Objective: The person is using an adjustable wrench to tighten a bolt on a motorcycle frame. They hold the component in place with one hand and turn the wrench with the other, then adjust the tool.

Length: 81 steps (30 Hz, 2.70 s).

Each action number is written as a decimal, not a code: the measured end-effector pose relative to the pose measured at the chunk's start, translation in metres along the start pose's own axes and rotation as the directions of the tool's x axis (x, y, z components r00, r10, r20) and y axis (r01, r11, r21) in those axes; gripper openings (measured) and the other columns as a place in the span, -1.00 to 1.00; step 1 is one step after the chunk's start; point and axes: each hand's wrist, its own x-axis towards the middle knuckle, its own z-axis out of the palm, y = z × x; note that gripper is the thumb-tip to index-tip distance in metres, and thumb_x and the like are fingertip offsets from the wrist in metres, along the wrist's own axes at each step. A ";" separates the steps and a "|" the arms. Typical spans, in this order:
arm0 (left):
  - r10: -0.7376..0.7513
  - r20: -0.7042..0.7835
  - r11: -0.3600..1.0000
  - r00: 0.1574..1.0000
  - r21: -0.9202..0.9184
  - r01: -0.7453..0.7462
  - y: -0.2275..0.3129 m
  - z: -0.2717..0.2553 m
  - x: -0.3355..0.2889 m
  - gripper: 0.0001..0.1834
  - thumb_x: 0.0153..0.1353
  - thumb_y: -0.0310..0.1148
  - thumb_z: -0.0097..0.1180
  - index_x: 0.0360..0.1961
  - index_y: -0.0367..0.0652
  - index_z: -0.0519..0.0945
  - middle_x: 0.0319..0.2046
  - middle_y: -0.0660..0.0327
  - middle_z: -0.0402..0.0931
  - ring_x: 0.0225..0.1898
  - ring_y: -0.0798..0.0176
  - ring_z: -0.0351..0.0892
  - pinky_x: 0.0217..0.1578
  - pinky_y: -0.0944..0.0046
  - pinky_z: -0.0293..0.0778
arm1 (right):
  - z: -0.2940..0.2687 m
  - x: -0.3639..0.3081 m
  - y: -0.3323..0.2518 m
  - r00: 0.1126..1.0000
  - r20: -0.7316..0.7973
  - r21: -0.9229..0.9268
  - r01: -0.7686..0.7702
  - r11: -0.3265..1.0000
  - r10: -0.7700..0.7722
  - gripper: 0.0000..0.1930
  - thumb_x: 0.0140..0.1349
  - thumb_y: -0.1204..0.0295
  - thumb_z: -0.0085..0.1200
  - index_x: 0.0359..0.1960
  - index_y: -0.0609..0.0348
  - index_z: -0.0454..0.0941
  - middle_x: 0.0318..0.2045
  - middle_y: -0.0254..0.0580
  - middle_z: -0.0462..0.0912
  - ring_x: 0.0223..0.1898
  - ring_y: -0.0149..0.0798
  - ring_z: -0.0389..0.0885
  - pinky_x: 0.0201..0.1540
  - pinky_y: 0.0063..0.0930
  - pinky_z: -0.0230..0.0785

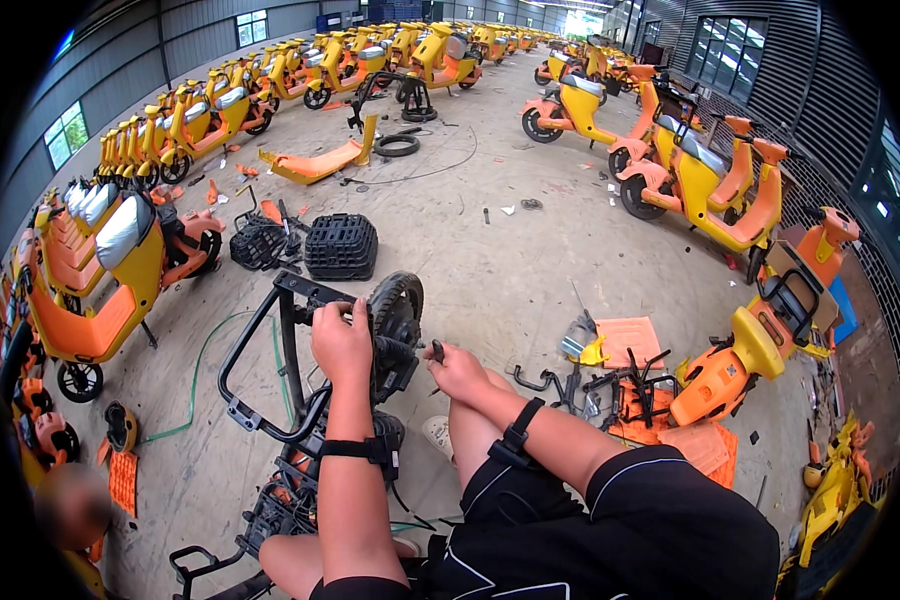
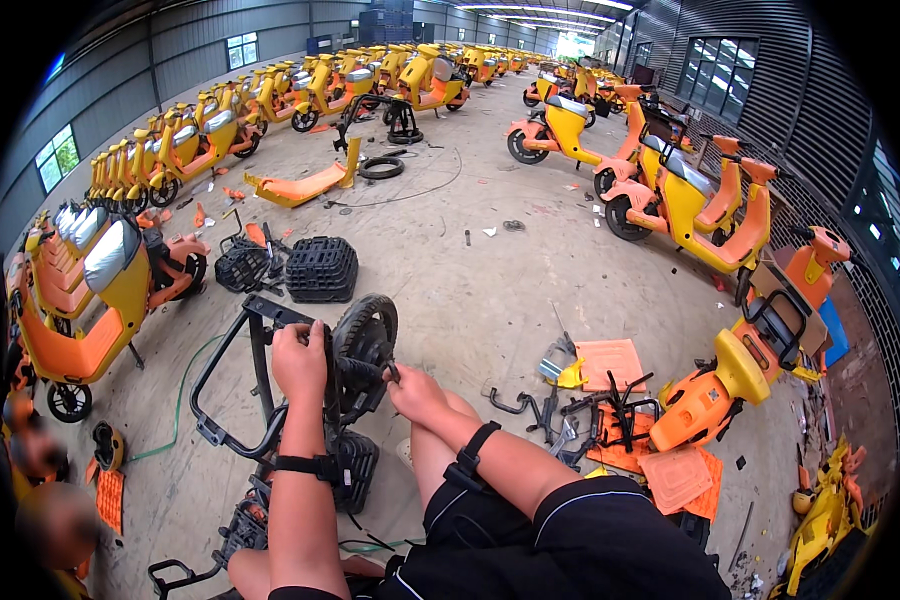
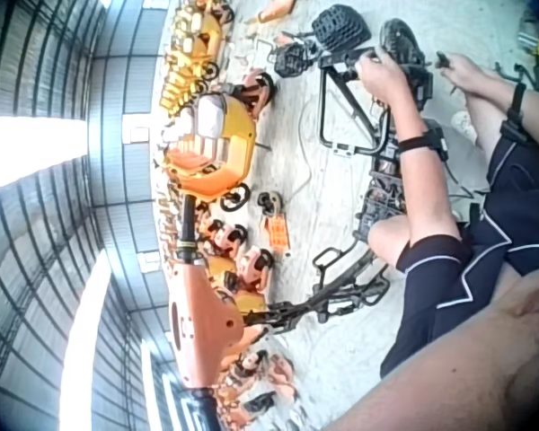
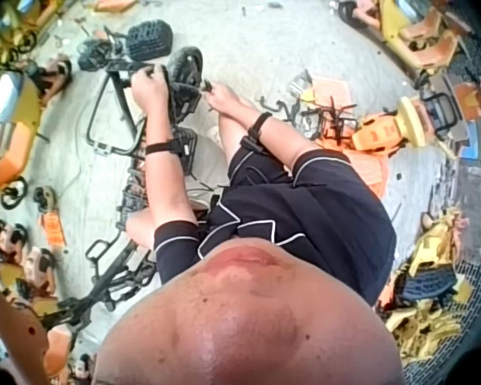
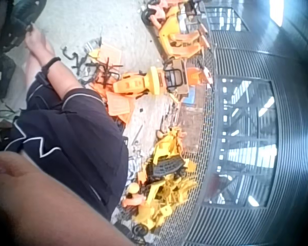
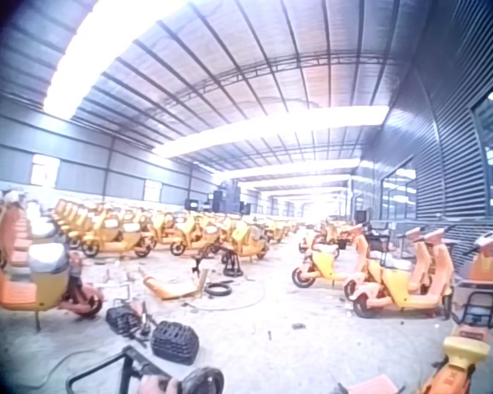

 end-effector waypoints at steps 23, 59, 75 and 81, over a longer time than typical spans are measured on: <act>-0.045 0.096 0.998 0.994 -0.048 0.050 0.002 -0.007 0.003 -0.68 0.25 -0.12 0.31 -0.16 -0.15 0.68 -0.29 0.10 0.60 -0.22 -0.01 0.61 -0.18 0.03 0.50 | 0.000 -0.001 -0.004 1.000 0.013 0.031 0.005 1.000 -0.005 -0.79 0.25 0.35 0.05 -0.13 0.09 0.62 -0.29 0.11 0.71 -0.18 0.21 0.68 -0.13 0.01 0.50; -0.048 0.138 0.990 0.989 -0.123 0.066 -0.005 -0.008 0.007 -0.61 0.11 -0.14 0.44 -0.13 -0.16 0.73 -0.29 0.18 0.56 -0.25 0.09 0.59 -0.17 0.13 0.53 | 0.012 -0.001 0.003 0.999 -0.036 0.092 -0.018 0.996 0.021 -0.78 0.23 0.40 0.15 -0.11 0.13 0.65 -0.24 0.06 0.75 -0.14 0.10 0.73 -0.06 -0.12 0.53; 0.007 0.097 0.977 0.995 -0.212 0.014 -0.012 -0.002 0.010 -0.67 0.20 -0.18 0.37 -0.12 -0.18 0.73 -0.41 0.16 0.50 -0.34 0.09 0.54 -0.24 0.10 0.49 | 0.002 -0.003 0.009 0.996 -0.061 0.076 0.074 0.994 -0.069 -0.80 0.29 0.33 0.10 -0.13 0.09 0.63 -0.27 0.12 0.72 -0.19 0.16 0.71 -0.12 -0.05 0.52; 0.015 0.114 0.974 0.993 -0.224 0.011 -0.018 0.002 0.009 -0.72 0.26 -0.21 0.31 -0.12 -0.17 0.75 -0.40 0.16 0.52 -0.36 0.11 0.54 -0.27 0.12 0.48 | 0.008 -0.001 0.007 0.998 -0.026 0.057 0.054 0.997 -0.052 -0.80 0.27 0.35 0.08 -0.14 0.10 0.62 -0.28 0.12 0.72 -0.17 0.19 0.70 -0.10 -0.01 0.52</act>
